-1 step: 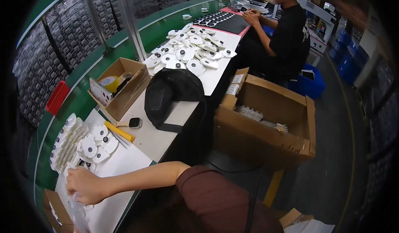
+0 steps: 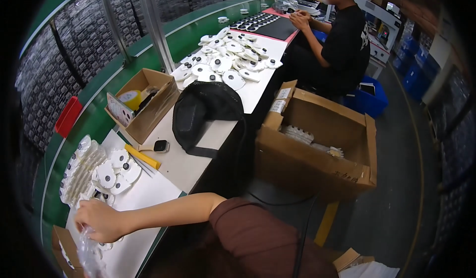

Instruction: Placing small circular white components into plastic sleeves on an assembly line.

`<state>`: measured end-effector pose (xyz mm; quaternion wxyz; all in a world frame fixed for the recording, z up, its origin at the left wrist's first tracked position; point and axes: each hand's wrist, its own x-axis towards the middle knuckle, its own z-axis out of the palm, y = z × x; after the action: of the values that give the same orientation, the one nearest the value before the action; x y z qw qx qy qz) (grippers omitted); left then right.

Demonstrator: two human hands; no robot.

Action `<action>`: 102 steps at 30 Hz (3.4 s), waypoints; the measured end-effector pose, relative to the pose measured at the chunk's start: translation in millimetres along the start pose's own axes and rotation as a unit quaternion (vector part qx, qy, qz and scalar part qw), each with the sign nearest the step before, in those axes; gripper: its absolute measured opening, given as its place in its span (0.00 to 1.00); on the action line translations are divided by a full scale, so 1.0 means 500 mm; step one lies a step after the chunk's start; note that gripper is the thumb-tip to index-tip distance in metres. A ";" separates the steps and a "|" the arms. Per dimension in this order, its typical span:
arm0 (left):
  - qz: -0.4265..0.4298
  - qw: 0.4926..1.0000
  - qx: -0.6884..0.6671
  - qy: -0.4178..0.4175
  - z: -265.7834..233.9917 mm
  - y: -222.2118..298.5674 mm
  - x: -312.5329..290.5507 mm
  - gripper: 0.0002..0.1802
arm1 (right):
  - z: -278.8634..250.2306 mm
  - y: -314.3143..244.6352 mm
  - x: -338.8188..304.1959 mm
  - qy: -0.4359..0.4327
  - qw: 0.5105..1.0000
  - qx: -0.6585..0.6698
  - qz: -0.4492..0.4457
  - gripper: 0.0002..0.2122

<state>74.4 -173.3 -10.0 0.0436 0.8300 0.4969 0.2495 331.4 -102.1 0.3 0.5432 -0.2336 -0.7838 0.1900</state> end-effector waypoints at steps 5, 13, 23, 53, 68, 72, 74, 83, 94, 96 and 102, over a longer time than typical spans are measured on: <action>-0.002 1.000 0.019 -0.015 -0.018 0.003 0.000 0.23 | 0.028 -0.025 0.016 0.163 0.984 -0.027 -0.073 0.13; 0.002 0.998 0.037 -0.048 -0.014 -0.039 0.044 0.22 | -0.006 0.010 0.018 0.268 0.945 0.175 0.063 0.16; -0.001 0.993 0.042 -0.114 0.035 -0.128 0.106 0.21 | 0.000 -0.001 -0.083 0.094 0.980 0.155 -0.079 0.10; -0.887 0.305 0.342 0.068 0.089 0.237 -0.758 0.26 | 0.260 0.105 -0.351 -0.484 0.867 0.096 0.064 0.06; -0.880 0.419 0.030 -0.222 0.003 0.226 -0.750 0.12 | 0.259 0.108 -0.346 -0.460 0.866 0.185 0.067 0.05; -0.573 0.820 0.001 0.015 -0.072 0.155 -0.363 0.13 | 0.225 0.111 -0.340 -0.472 0.854 0.206 0.069 0.07; -0.417 0.908 -0.037 0.028 -0.044 0.109 -0.174 0.23 | 0.150 0.129 -0.345 -0.454 0.859 0.196 0.133 0.08; -0.084 0.982 0.161 0.060 0.083 -0.181 0.151 0.39 | -0.216 0.027 -0.435 -0.390 0.868 -0.022 0.307 0.12; 0.010 0.960 -0.219 -0.177 0.170 0.021 0.374 0.23 | -0.097 0.195 -0.010 -0.057 0.903 -0.395 0.162 0.21; 0.066 0.983 -0.116 -0.126 0.155 0.008 0.324 0.23 | -0.064 0.187 -0.012 -0.156 0.901 -0.352 0.199 0.21; -0.091 0.981 0.121 0.122 0.115 -0.180 0.218 0.25 | -0.098 0.198 -0.030 -0.165 0.874 -0.417 0.190 0.21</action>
<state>69.8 -25.6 -48.7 -0.0960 0.7438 0.5985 0.2818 397.6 -27.4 -49.1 0.2121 -0.5481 -0.8089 -0.0188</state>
